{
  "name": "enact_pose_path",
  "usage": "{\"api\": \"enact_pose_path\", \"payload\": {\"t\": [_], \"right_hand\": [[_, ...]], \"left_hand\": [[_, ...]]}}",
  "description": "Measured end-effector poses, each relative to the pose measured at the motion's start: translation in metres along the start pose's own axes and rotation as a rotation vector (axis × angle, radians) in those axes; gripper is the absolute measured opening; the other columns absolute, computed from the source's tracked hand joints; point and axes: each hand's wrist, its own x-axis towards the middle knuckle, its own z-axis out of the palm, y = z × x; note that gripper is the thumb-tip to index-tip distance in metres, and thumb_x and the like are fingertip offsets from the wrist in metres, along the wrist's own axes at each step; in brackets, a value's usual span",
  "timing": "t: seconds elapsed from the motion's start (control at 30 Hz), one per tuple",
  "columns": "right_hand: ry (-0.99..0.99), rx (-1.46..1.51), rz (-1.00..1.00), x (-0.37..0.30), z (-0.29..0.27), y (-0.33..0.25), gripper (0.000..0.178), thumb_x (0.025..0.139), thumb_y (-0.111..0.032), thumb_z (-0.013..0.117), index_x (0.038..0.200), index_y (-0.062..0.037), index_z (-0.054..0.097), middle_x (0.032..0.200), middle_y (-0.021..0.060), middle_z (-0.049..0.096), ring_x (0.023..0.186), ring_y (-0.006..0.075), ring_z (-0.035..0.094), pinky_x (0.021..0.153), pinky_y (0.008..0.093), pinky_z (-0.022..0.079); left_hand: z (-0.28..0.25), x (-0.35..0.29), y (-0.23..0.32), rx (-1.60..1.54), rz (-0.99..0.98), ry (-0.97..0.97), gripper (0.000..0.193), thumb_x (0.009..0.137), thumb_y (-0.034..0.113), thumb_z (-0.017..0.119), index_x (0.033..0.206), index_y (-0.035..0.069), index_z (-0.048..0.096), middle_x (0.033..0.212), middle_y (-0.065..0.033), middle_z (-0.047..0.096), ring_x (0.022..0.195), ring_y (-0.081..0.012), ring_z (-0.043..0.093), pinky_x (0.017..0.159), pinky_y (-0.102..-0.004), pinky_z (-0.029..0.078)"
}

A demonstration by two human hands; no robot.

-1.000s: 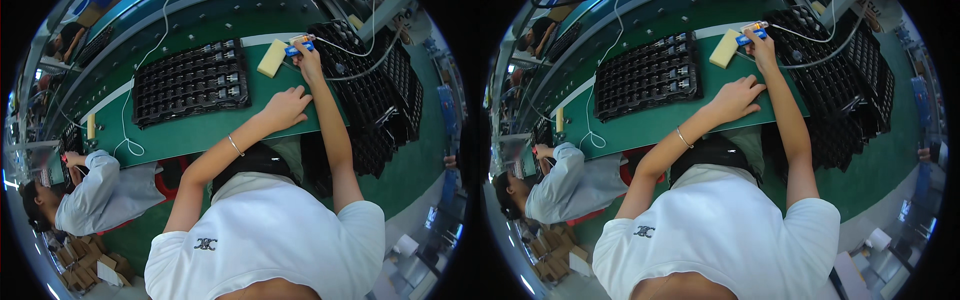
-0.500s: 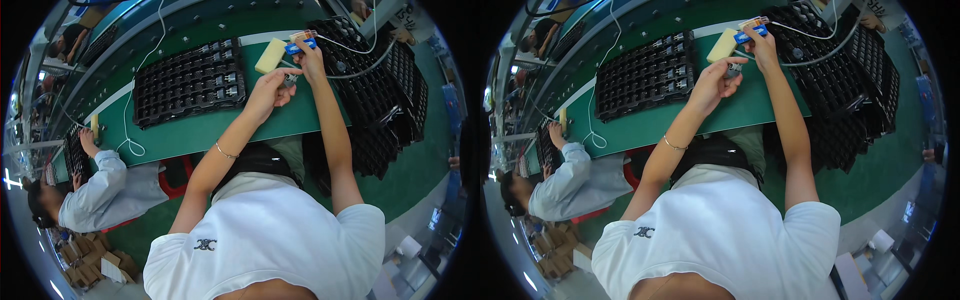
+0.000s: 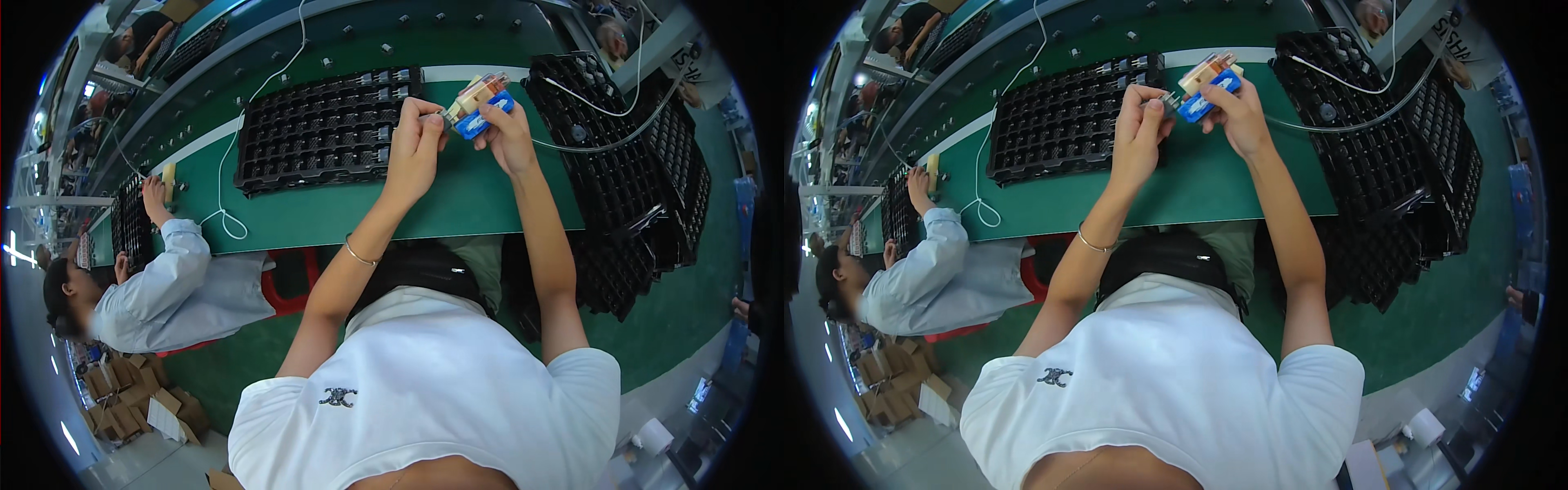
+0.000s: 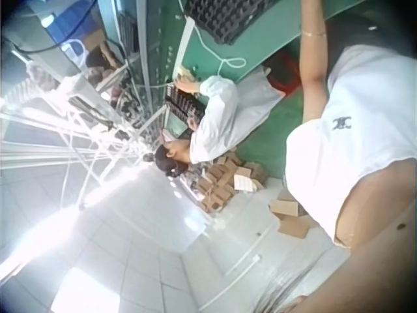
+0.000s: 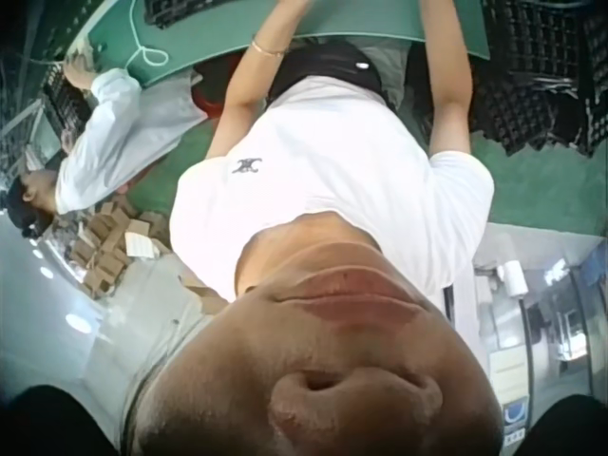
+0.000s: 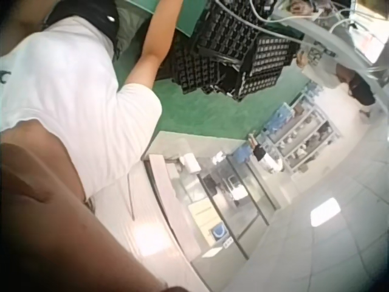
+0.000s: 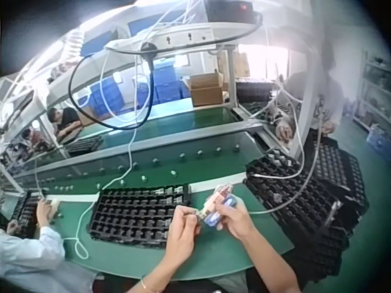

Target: Assembling and testing small electronic components into a plastic tray on an assembly line.

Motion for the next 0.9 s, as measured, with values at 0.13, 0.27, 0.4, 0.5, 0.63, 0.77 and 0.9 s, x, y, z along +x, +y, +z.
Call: {"api": "enact_pose_path", "payload": {"t": [0.13,0.27,0.4,0.5,0.63,0.77,0.9], "right_hand": [[0.058,0.012,0.029,-0.004,0.016,0.004,0.038,0.090,-0.023,0.060,0.116,0.0048,0.057,0.090,0.0080,0.066,0.065,0.0087,0.061,0.048,0.0210,0.048],[0.070,0.043,0.057,-0.007,0.018,0.005,0.038,0.091,-0.024,0.061,0.116,0.0037,0.058,0.090,0.0068,0.066,0.066,0.0083,0.061,0.047,0.0210,0.047],[0.035,0.063,0.098,-0.010,0.012,0.006,0.037,0.091,-0.024,0.062,0.115,0.0032,0.058,0.091,0.0062,0.066,0.066,0.0081,0.061,0.047,0.0214,0.047],[0.026,0.075,0.129,-0.012,0.012,0.005,0.035,0.091,-0.023,0.062,0.114,0.0030,0.058,0.090,0.0061,0.066,0.064,0.0082,0.060,0.047,0.0215,0.047],[0.013,0.021,0.178,-0.016,0.010,0.003,0.032,0.090,-0.022,0.064,0.110,0.0015,0.058,0.086,0.0058,0.065,0.061,0.0091,0.060,0.046,0.0218,0.047],[0.044,0.100,0.179,-0.019,0.014,0.009,0.030,0.090,-0.022,0.065,0.108,0.0007,0.058,0.083,0.0057,0.065,0.058,0.0099,0.060,0.046,0.0223,0.047],[0.081,0.114,0.162,-0.021,0.017,0.008,0.030,0.090,-0.022,0.065,0.107,0.0011,0.058,0.081,0.0061,0.065,0.058,0.0101,0.060,0.045,0.0225,0.047]], "left_hand": [[0.004,-0.003,0.005,0.031,0.028,0.021,0.020,0.102,0.021,0.047,0.107,0.002,0.046,0.071,-0.0028,0.057,0.064,-0.0080,0.050,0.058,-0.0233,0.040],[0.005,-0.004,0.008,0.034,0.043,0.059,0.022,0.102,0.023,0.047,0.108,0.002,0.044,0.071,-0.0034,0.058,0.063,-0.0084,0.050,0.057,-0.0236,0.040],[0.002,-0.007,0.008,0.046,0.005,0.001,0.025,0.102,0.024,0.049,0.111,0.002,0.042,0.068,-0.0025,0.057,0.061,-0.0072,0.048,0.055,-0.0236,0.038],[-0.001,-0.008,0.002,-0.049,-0.023,-0.025,0.027,0.100,0.027,0.054,0.107,0.001,0.046,0.065,-0.0018,0.055,0.060,-0.0061,0.048,0.053,-0.0237,0.036],[-0.012,-0.006,0.005,-0.011,-0.029,-0.074,0.027,0.098,0.028,0.059,0.092,0.002,0.052,0.064,-0.0009,0.052,0.061,-0.0038,0.045,0.052,-0.0230,0.034],[-0.010,-0.011,0.024,0.483,0.055,-0.027,0.036,0.095,0.032,0.059,0.074,0.002,0.054,0.065,-0.0073,0.055,0.056,-0.0172,0.052,0.051,-0.0327,0.038],[-0.010,-0.012,0.022,0.707,0.142,0.012,0.040,0.096,0.035,0.052,0.073,0.002,0.056,0.065,-0.0149,0.056,0.062,-0.0351,0.056,0.055,-0.0438,0.041]]}}
